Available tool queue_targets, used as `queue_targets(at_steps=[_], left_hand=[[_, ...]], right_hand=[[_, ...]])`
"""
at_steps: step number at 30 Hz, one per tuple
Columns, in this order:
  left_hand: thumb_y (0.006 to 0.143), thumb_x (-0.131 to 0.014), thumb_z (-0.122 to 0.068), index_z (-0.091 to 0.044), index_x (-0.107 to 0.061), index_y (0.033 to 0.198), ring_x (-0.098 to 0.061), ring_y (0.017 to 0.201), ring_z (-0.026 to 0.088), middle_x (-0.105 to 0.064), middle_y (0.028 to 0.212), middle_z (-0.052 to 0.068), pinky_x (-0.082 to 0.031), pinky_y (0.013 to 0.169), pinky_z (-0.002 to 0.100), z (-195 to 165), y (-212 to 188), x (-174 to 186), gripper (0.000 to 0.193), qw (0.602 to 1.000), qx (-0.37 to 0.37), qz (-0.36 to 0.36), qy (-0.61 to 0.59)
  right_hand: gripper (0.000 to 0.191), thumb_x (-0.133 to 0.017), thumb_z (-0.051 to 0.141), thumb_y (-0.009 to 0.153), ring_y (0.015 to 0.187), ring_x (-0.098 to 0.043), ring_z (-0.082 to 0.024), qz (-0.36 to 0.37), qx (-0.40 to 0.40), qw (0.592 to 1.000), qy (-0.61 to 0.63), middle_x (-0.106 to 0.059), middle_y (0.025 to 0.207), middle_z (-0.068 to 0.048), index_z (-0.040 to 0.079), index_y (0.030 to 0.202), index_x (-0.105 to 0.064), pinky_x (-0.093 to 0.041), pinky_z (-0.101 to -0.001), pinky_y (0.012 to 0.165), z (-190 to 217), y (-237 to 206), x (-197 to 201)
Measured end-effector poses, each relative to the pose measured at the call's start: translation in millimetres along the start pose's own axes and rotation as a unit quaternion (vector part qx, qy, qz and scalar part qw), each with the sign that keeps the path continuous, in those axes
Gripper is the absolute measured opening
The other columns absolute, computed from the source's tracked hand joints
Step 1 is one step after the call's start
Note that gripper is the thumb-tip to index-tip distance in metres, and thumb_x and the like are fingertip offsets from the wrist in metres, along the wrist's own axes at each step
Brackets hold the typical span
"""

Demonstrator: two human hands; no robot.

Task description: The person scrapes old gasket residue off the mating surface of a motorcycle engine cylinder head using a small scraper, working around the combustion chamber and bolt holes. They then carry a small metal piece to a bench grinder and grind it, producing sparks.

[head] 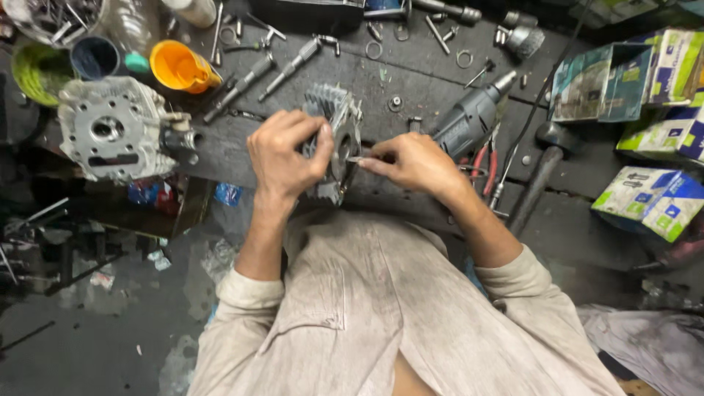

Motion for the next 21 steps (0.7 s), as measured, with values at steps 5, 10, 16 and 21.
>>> queue_targets(at_steps=[5, 10, 16, 21], left_hand=[[0.090, -0.076, -0.016, -0.008, -0.077, 0.089, -0.068, 0.077, 0.025, -0.073, 0.087, 0.004, -0.054, 0.070, 0.037, -3, -1, -1, 0.008, 1.000, 0.001, -0.005, 0.003], [0.091, -0.076, -0.017, -0.008, -0.078, 0.091, -0.068, 0.079, 0.026, -0.074, 0.089, 0.005, -0.054, 0.071, 0.037, -3, 0, -2, 0.009, 1.000, 0.000, -0.014, 0.013], [0.092, -0.076, -0.018, -0.008, -0.077, 0.092, -0.067, 0.078, 0.027, -0.072, 0.088, 0.005, -0.054, 0.071, 0.038, -2, -3, -2, 0.010, 1.000, 0.001, -0.008, 0.011], [0.091, -0.076, -0.016, -0.007, -0.076, 0.092, -0.066, 0.077, 0.027, -0.072, 0.088, 0.006, -0.054, 0.071, 0.039, -3, -6, 0, 0.009, 1.000, -0.001, -0.015, 0.010]], right_hand=[[0.041, -0.068, 0.051, 0.093, 0.077, -0.073, -0.037, -0.010, -0.009, 0.998, -0.061, -0.076, 0.086, -0.016, 0.014, 0.106, -0.080, -0.058, -0.0468, 0.073, -5, 2, -3], [0.043, -0.068, 0.052, 0.093, 0.077, -0.074, -0.037, -0.036, -0.032, 0.997, -0.066, -0.076, 0.084, -0.017, 0.013, 0.105, -0.081, -0.058, -0.0473, 0.075, -5, 6, 1], [0.042, -0.067, 0.052, 0.092, 0.076, -0.074, -0.037, -0.013, -0.033, 0.997, -0.064, -0.076, 0.081, -0.017, 0.014, 0.105, -0.081, -0.058, -0.0472, 0.075, -5, 7, 1], [0.041, -0.070, 0.050, 0.090, 0.077, -0.073, -0.037, -0.038, -0.028, 0.998, -0.046, -0.076, 0.084, -0.017, 0.013, 0.103, -0.081, -0.057, -0.0476, 0.070, -6, 9, 3]])
Point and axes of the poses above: each hand's wrist, its own y-axis towards the middle knuckle, its own x-axis out of the back of the hand, z = x × y, the point moved 1 cm from there along y, towards the middle knuckle
